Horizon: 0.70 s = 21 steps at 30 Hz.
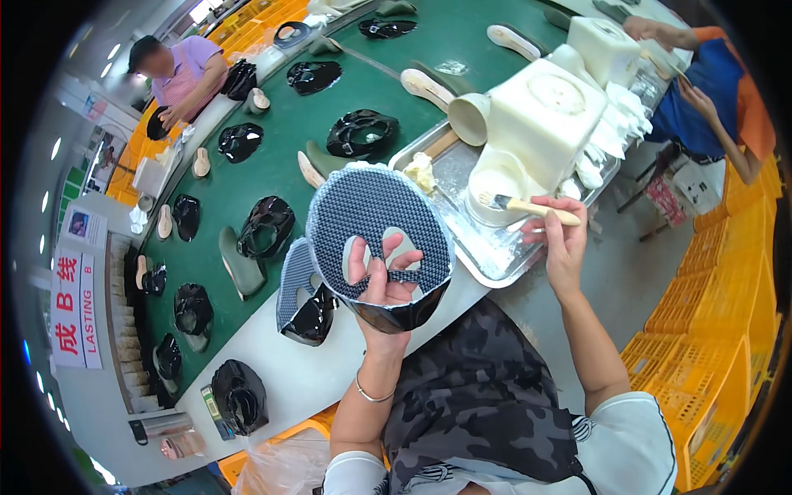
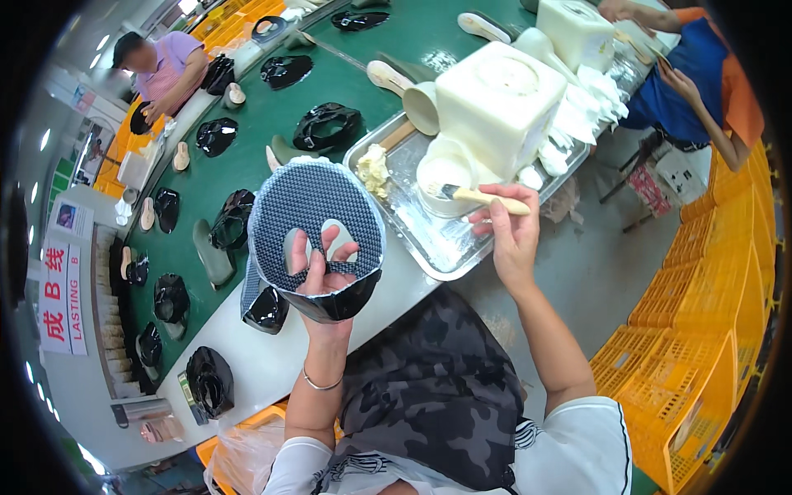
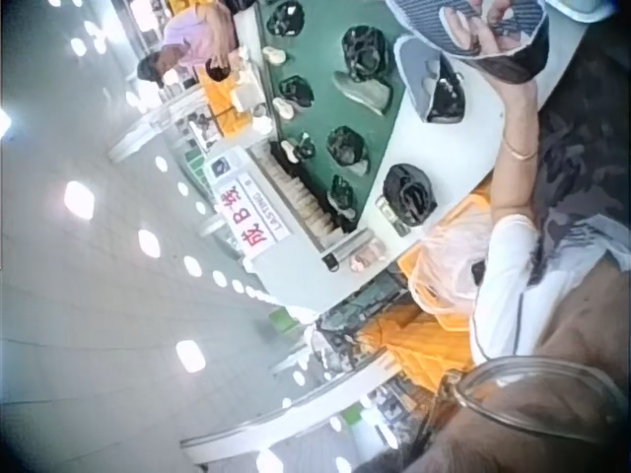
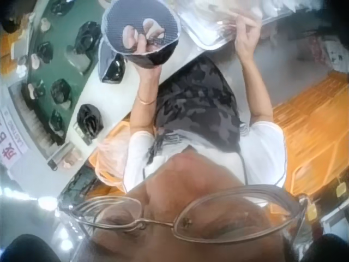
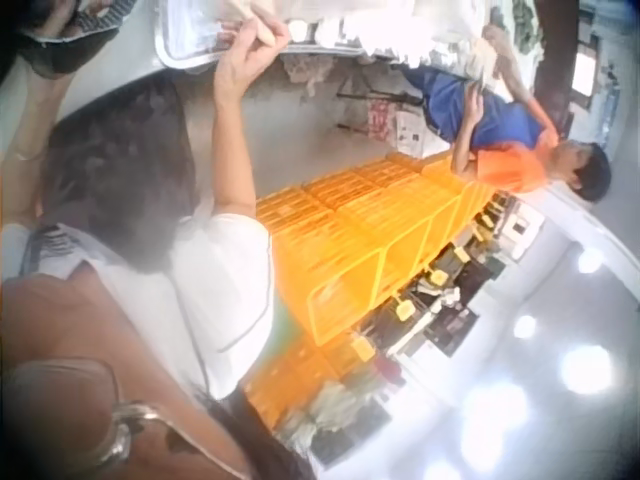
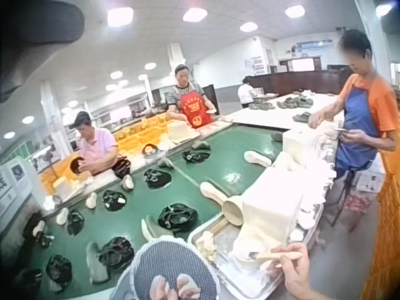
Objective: The person repeatedly picks up black shoes from a yellow basket, applies a white adhesive to the inner sole with a brush, and places the shoes on the green worktable. The person handles multiple shoes one at a time throughout the clip.
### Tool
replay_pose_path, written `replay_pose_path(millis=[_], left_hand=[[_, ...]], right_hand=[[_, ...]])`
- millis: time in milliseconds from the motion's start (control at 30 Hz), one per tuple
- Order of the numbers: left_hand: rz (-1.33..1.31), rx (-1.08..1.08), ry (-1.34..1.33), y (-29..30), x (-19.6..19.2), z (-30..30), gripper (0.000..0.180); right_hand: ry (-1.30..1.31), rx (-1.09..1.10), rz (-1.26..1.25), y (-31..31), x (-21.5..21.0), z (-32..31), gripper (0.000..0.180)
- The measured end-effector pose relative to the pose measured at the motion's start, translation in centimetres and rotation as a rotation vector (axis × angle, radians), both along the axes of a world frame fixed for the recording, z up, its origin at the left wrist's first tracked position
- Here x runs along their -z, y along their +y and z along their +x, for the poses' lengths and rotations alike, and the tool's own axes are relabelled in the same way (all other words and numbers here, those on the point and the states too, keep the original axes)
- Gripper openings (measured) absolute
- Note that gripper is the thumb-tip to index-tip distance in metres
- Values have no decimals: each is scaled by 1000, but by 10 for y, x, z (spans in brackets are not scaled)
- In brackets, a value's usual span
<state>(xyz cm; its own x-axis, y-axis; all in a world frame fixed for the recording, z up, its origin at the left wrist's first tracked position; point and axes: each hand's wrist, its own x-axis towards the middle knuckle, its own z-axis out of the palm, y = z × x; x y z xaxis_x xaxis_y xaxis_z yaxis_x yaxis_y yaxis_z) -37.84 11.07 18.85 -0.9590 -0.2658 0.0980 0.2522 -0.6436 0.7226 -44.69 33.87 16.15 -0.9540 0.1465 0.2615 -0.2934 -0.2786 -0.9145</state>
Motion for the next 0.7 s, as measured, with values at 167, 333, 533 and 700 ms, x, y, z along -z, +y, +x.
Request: replay_pose_path(millis=[167,333,533,700], left_hand=[[28,-55,0,-1,0,4,50],[-59,-187,17,1,-2,3,56],[-146,-248,9,12,7,5,57],[-268,-233,20,3,18,16,53]], right_hand=[[-96,204,-61,20,-7,19,22],[-224,-175,-162,16,-3,68,25],[-862,-962,-768,-70,-15,98,35],[-970,-1087,-1187,-87,-3,79,21]])
